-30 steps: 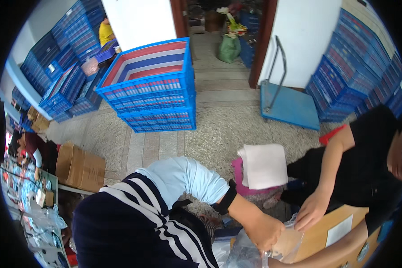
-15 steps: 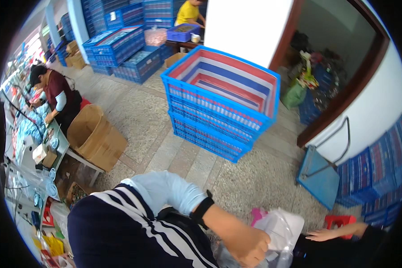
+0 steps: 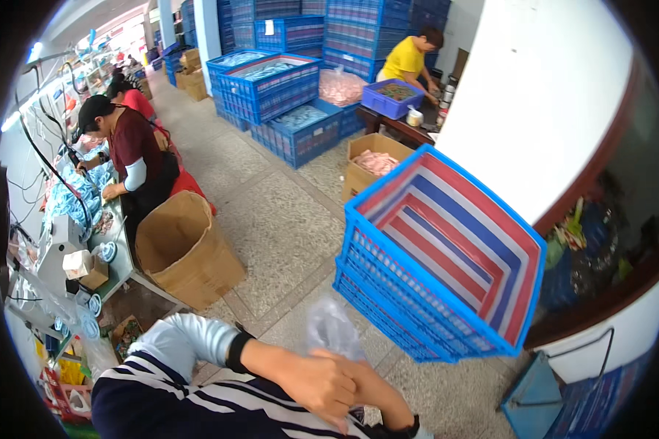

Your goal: Gathering small items and placing them into plastic bags within a factory setting.

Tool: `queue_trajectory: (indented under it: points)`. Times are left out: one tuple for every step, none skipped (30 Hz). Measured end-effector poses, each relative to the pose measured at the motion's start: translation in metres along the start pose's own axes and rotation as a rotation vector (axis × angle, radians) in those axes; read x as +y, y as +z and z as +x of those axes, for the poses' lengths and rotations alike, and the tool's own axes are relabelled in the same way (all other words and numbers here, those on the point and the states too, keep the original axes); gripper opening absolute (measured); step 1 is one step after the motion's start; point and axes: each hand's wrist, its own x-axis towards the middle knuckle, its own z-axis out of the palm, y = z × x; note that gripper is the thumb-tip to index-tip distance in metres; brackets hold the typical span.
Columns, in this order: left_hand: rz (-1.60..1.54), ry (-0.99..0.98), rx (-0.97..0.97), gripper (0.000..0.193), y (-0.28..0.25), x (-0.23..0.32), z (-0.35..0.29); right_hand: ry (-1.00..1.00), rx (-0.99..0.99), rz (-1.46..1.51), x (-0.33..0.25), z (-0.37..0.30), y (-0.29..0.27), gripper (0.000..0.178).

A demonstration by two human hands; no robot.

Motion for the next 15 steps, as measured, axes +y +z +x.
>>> queue_trajectory:
  points:
    - [0.020, -0.016, -0.001, 0.037, -0.021, -0.013, -0.014, -0.015, -0.018, 0.009, 0.025, 0.026, -0.005, 0.042]
    - [0.037, -0.112, -0.037, 0.037, -0.047, -0.024, -0.030, 0.022, -0.170, 0.030, 0.051, 0.053, -0.005, 0.037]
    - [0.054, -0.208, -0.069, 0.037, -0.073, -0.035, -0.046, 0.059, -0.324, 0.048, 0.076, 0.083, -0.006, 0.031]
    - [0.093, -0.287, -0.064, 0.033, -0.096, -0.044, -0.061, 0.051, -0.341, 0.052, 0.095, 0.114, -0.006, 0.031]
    - [0.197, -0.389, -0.030, 0.028, -0.122, -0.052, -0.072, 0.049, -0.347, 0.046, 0.113, 0.144, -0.005, 0.026]
    - [0.299, -0.489, 0.005, 0.024, -0.154, -0.061, -0.084, 0.048, -0.351, 0.038, 0.125, 0.172, -0.005, 0.021]
    - [0.368, -0.604, 0.054, 0.018, -0.186, -0.073, -0.104, 0.049, -0.378, 0.042, 0.127, 0.205, -0.011, 0.021]
    - [0.345, -0.729, 0.100, 0.039, -0.220, -0.082, -0.126, 0.038, -0.471, 0.064, 0.122, 0.248, -0.022, 0.019]
    - [0.420, -0.860, 0.168, 0.061, -0.255, -0.092, -0.154, 0.026, -0.557, 0.085, 0.125, 0.288, -0.030, 0.016]
    - [0.495, -0.993, 0.236, 0.084, -0.286, -0.099, -0.185, -0.027, -0.534, 0.157, 0.134, 0.321, -0.033, 0.014]
    - [0.504, -1.000, 0.238, 0.084, -0.303, -0.109, -0.232, -0.033, -0.542, 0.161, 0.146, 0.355, -0.034, 0.014]
    - [0.410, -1.155, 0.212, 0.103, -0.309, -0.117, -0.289, -0.071, -0.600, 0.158, 0.151, 0.387, -0.032, 0.012]
    - [0.312, -1.287, 0.178, 0.122, -0.322, -0.132, -0.326, -0.110, -0.642, 0.141, 0.159, 0.421, -0.033, 0.010]
    - [0.311, -1.314, -0.047, 0.131, -0.338, -0.154, -0.332, -0.136, -0.627, 0.139, 0.173, 0.450, -0.036, 0.010]
    - [0.297, -1.307, -0.055, 0.131, -0.356, -0.179, -0.330, -0.125, -0.614, 0.141, 0.181, 0.476, -0.042, 0.010]
